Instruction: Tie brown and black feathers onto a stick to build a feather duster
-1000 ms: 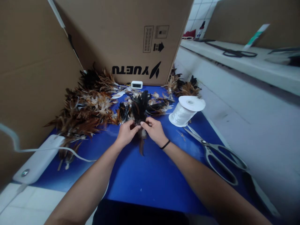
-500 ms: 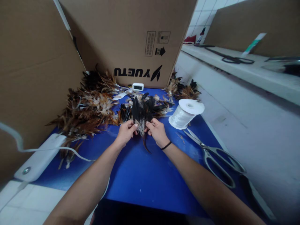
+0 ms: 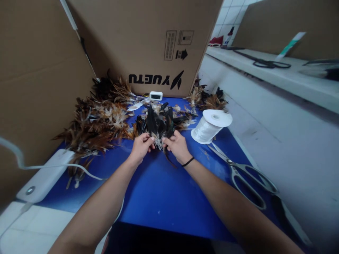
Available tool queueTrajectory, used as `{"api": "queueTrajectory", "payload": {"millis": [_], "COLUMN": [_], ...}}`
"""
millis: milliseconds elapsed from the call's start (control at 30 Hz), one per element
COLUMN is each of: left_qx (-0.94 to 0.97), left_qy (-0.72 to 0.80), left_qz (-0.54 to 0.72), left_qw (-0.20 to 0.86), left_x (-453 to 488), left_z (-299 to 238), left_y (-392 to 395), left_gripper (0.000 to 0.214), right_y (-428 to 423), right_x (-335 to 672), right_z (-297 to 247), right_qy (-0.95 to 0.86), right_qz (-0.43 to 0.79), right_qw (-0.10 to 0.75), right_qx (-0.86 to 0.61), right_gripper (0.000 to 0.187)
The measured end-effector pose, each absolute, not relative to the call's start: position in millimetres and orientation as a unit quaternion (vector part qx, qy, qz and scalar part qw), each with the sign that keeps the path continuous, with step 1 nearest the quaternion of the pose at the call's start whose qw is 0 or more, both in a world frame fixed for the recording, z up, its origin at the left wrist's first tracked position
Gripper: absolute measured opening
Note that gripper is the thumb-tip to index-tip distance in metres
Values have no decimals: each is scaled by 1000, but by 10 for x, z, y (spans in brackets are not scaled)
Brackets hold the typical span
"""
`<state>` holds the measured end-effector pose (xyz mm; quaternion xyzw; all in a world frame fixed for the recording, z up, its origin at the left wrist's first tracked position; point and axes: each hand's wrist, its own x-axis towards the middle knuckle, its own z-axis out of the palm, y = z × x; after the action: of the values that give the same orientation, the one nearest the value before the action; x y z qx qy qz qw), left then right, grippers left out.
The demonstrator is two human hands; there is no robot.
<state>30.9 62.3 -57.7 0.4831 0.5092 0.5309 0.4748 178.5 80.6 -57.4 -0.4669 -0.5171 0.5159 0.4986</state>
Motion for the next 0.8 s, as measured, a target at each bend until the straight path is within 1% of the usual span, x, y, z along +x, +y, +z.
{"api": "queueTrajectory", "payload": {"millis": [200,333,367,467,500,533,600,700,800], "left_qx": [421,413,422,469,488,508,546,584,601], "left_qy": [491,490,495,513,518,520,520,513,508], "left_qz": [591,617,616,594,582,571,550,532,519], "left_qw": [482,456,444,405,394,383,359,335,334], "left_x": [311,298,294,287,287,287,289,297,306], "left_z": [-534,-509,-510,-531,-542,-554,-574,-589,-593], "left_y": [621,625,626,623,620,616,605,585,575], "left_gripper": [19,16,15,14,14,15,15,13,13], "right_y": [805,853,860,840,820,797,750,711,712], "right_x": [1801,1842,1850,1857,1852,1843,1819,1789,1785], "right_z": [-562,-650,-663,-648,-627,-603,-562,-546,-563], "right_qy": [-499,-519,-534,-583,-602,-625,-673,-704,-701], "right_qz": [512,490,464,326,284,260,262,309,337], "right_qw": [500,484,487,528,538,537,513,472,454], "right_qx": [-489,-506,-512,-525,-518,-503,-464,-431,-434], "right_gripper": [28,25,26,39,38,32,19,18,13]}}
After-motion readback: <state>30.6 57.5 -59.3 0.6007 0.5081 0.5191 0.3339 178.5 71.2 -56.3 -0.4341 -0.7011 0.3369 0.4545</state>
